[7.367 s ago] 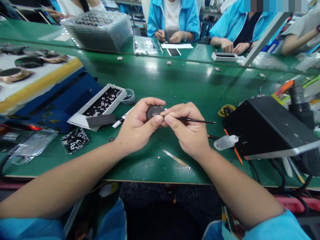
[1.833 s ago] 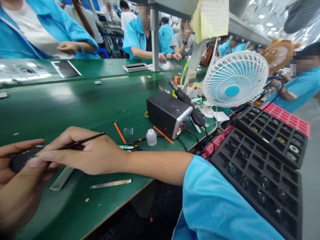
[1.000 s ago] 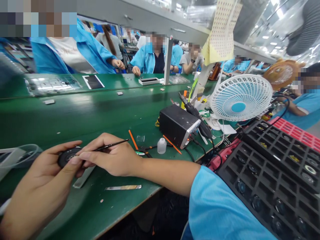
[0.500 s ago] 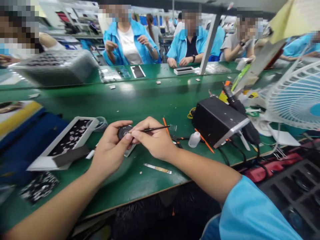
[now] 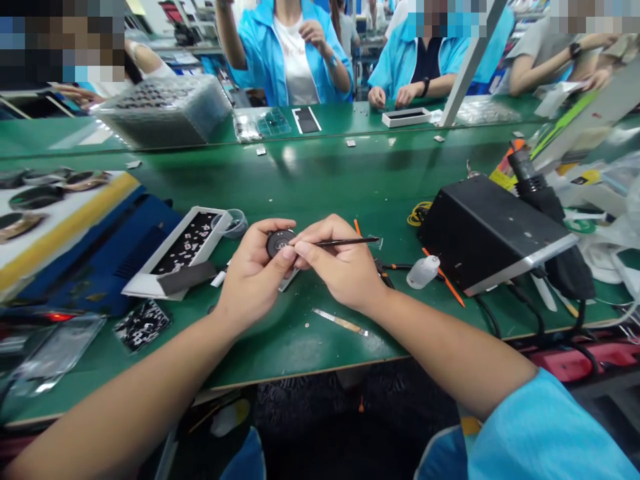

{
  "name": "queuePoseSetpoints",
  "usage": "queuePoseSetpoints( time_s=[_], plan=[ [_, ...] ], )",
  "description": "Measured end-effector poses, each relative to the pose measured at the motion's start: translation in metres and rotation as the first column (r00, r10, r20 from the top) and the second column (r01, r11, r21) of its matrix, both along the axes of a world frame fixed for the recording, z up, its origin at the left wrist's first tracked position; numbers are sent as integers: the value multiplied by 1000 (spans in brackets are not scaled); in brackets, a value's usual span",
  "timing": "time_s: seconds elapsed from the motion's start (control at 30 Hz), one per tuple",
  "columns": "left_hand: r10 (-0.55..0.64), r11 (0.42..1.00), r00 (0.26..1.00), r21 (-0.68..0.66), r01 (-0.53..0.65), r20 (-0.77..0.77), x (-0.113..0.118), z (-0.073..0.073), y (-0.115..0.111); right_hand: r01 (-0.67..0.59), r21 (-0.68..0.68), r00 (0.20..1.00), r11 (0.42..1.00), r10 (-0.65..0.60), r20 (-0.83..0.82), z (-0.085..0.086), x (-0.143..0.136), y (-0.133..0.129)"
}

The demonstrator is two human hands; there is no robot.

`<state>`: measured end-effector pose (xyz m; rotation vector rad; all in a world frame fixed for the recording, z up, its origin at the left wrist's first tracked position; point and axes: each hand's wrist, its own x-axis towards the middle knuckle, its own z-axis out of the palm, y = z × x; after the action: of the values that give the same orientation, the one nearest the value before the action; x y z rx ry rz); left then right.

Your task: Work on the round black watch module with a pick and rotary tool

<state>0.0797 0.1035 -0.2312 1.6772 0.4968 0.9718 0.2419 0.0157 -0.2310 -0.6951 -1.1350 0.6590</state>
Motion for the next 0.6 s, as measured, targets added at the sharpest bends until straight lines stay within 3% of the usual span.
queuePoseSetpoints(
  time_s=[0.23,0.37,0.6],
  plan=[
    [2,1000,1000,-9,-2,0,0,1,-1,87,-28,995,996,-85,46,1,-4,-1],
    [-50,995,999,-82,50,5,0,3,-2,57,-62,998,996,-55,21,3,-3,-2],
    [-25,997,1000,-73,26,7,-1,6,-1,60,-44,998,997,-61,-2,4,-4,-2]
  ],
)
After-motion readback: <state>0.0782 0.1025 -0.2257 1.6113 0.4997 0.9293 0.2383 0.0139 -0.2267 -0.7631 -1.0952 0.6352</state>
